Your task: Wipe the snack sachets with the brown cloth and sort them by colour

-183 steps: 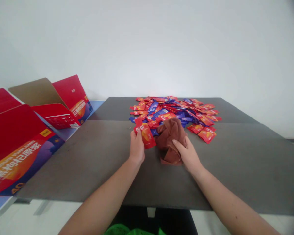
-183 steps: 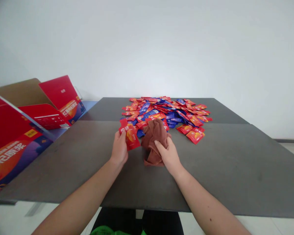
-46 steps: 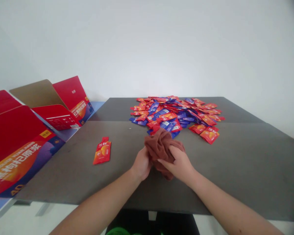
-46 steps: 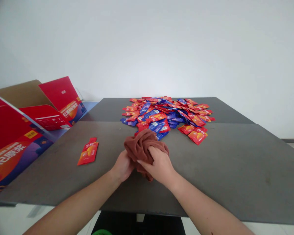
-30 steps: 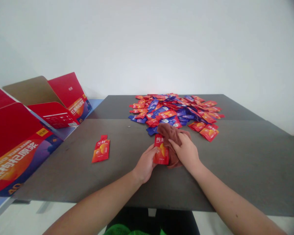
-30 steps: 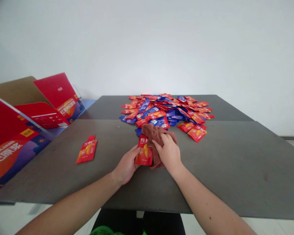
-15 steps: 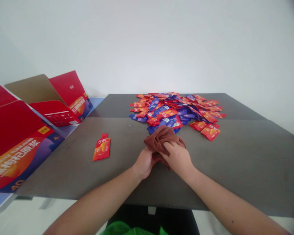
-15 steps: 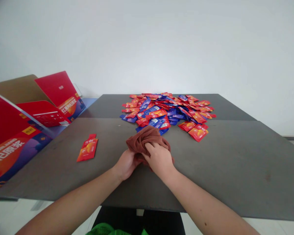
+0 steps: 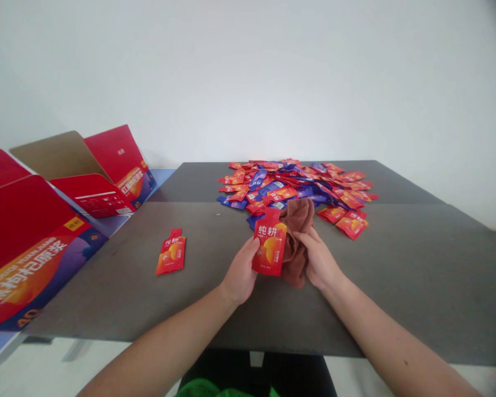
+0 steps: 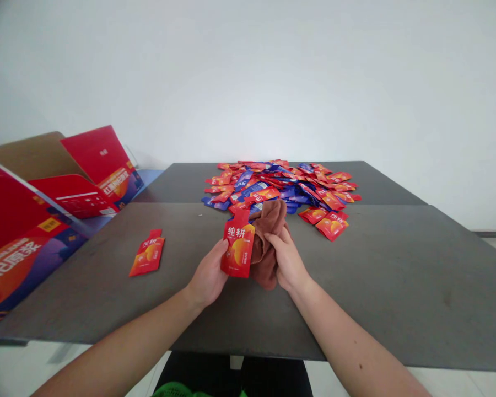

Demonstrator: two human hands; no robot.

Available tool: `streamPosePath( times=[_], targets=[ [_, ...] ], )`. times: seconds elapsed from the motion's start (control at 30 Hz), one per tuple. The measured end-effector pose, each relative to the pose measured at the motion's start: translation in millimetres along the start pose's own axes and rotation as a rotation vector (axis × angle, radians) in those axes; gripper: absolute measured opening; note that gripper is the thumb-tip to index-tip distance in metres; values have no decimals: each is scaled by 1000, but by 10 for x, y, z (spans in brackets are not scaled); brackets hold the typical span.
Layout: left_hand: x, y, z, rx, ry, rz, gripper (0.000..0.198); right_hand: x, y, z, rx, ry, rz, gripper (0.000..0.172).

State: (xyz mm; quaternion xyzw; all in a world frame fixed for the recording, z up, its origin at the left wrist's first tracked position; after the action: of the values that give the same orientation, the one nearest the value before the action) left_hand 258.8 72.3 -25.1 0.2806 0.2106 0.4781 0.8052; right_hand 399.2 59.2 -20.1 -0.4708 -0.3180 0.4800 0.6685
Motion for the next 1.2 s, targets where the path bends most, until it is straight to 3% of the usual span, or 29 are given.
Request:
streamPosePath(
  times=[0.13,0.3,0.4,0.53,0.63,0.73,0.8,0.87,0.93,1.0,1.2],
  targets=[
    [14,20,-27,126,30,66,36,-136,105,230,64,-180,150,40],
    [-39,166,40,575,8,249,28,-257,251,349,105,-289,277,25],
    [-29,346,-9,760,105,395,28,-348,324,430,64,-384,322,27],
    [57,537,-250,729,300,461,32,-487,376,540,-86,-559,395,36],
    [78,551,-347,655,338,467,34,-433,316,501,-78,-505,367,42],
    [79,457,-279,678,266,468,34,-334,281,399,7,-366,327,41],
    [107,391,-241,708,236,453,33,-350,338,400,-34,-394,365,40],
    [151,402,-278,733,276,452,33,-423,407,454,-120,-513,418,40],
    [175,519,-389,782,377,470,34,-478,424,489,-157,-600,437,40],
    [156,717,-531,843,467,482,37,-461,391,472,-114,-596,433,40],
    [-215,1555,-1041,1068,641,515,35,-198,287,227,14,-347,360,38]
  ],
)
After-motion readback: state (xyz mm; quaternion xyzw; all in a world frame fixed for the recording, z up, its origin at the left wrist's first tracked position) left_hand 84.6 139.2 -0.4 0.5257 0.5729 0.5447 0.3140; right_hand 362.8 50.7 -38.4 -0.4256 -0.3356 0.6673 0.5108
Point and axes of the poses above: each hand's wrist, its own x-axis towards the middle knuckle, its own z-axis out of the palm, y = z × x, the point moved 8 cm from there along x, towards the middle knuckle, and after that the axes turned 9 degrees about -x, right-handed, at the moved point
